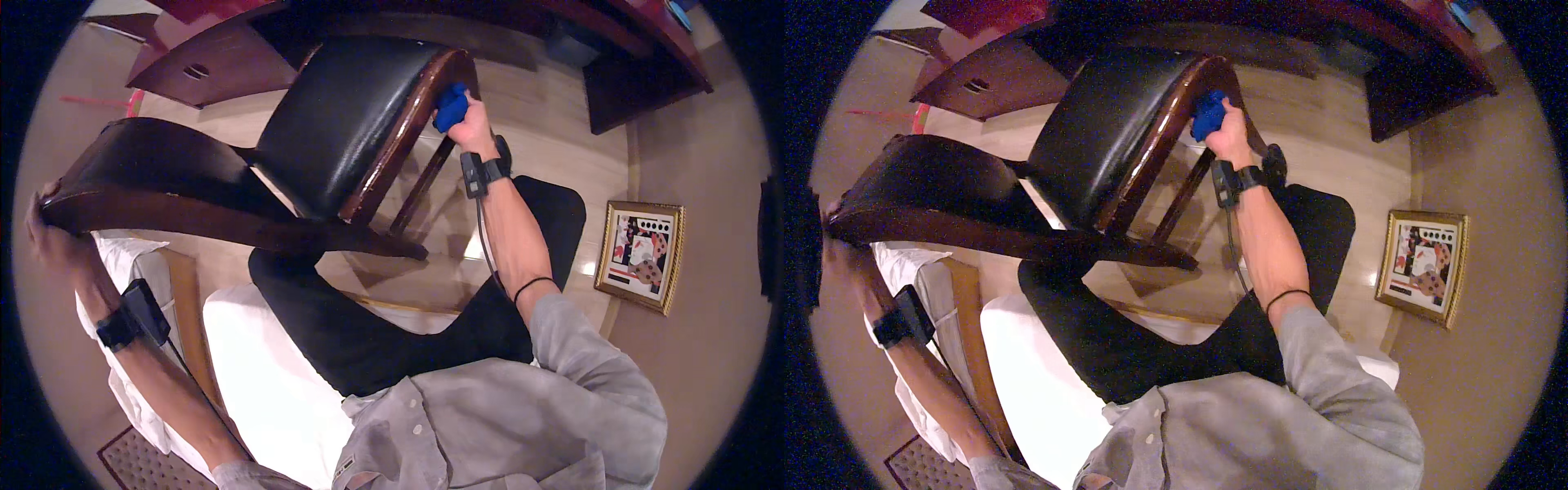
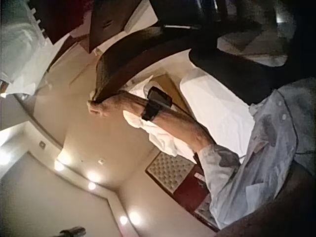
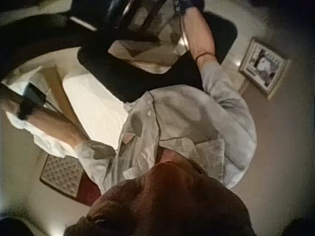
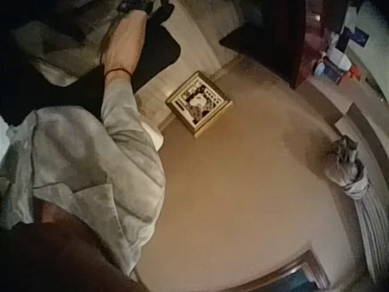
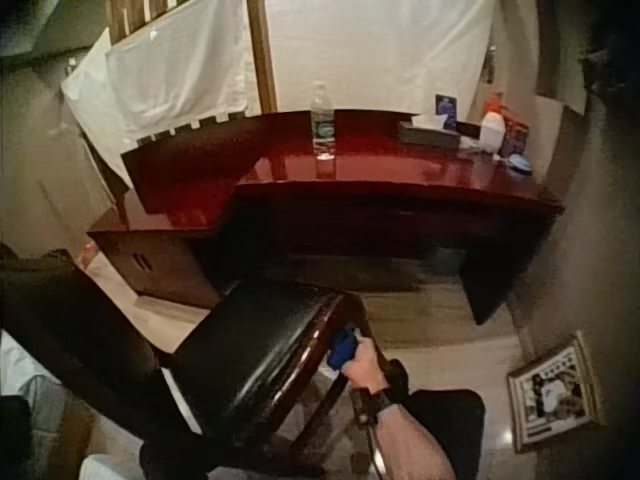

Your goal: Wiping a picture frame and a chair with a blue cloth.

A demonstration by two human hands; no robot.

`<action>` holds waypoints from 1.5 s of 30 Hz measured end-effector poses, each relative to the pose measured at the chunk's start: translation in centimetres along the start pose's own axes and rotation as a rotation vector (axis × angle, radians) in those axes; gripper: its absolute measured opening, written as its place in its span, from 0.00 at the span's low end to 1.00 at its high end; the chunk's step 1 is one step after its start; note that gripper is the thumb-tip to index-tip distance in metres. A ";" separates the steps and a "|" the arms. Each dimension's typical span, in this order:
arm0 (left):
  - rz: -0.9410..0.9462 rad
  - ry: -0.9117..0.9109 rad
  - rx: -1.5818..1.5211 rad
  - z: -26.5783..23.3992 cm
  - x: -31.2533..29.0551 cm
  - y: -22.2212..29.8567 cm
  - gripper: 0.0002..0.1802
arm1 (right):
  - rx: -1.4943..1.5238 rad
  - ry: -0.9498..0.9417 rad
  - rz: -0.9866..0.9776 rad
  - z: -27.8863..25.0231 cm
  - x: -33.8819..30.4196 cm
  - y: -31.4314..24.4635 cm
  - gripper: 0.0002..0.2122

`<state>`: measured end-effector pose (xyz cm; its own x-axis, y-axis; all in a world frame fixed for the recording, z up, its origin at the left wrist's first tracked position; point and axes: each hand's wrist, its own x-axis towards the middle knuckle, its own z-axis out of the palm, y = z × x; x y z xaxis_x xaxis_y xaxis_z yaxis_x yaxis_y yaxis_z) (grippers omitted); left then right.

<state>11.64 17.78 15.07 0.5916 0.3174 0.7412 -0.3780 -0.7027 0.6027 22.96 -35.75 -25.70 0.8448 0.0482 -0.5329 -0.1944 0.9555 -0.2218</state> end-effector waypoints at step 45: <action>-0.139 0.008 -0.144 4.4 7.4 -4.4 0.15 | -2.198 -0.685 -0.700 -14.7 -21.2 17.0 0.18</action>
<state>20.82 20.36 16.60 0.6393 0.4107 0.6500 -0.3915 -0.5538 0.7349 -5.59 -24.80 -30.22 0.8769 0.4707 0.0977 0.4307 -0.6790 -0.5945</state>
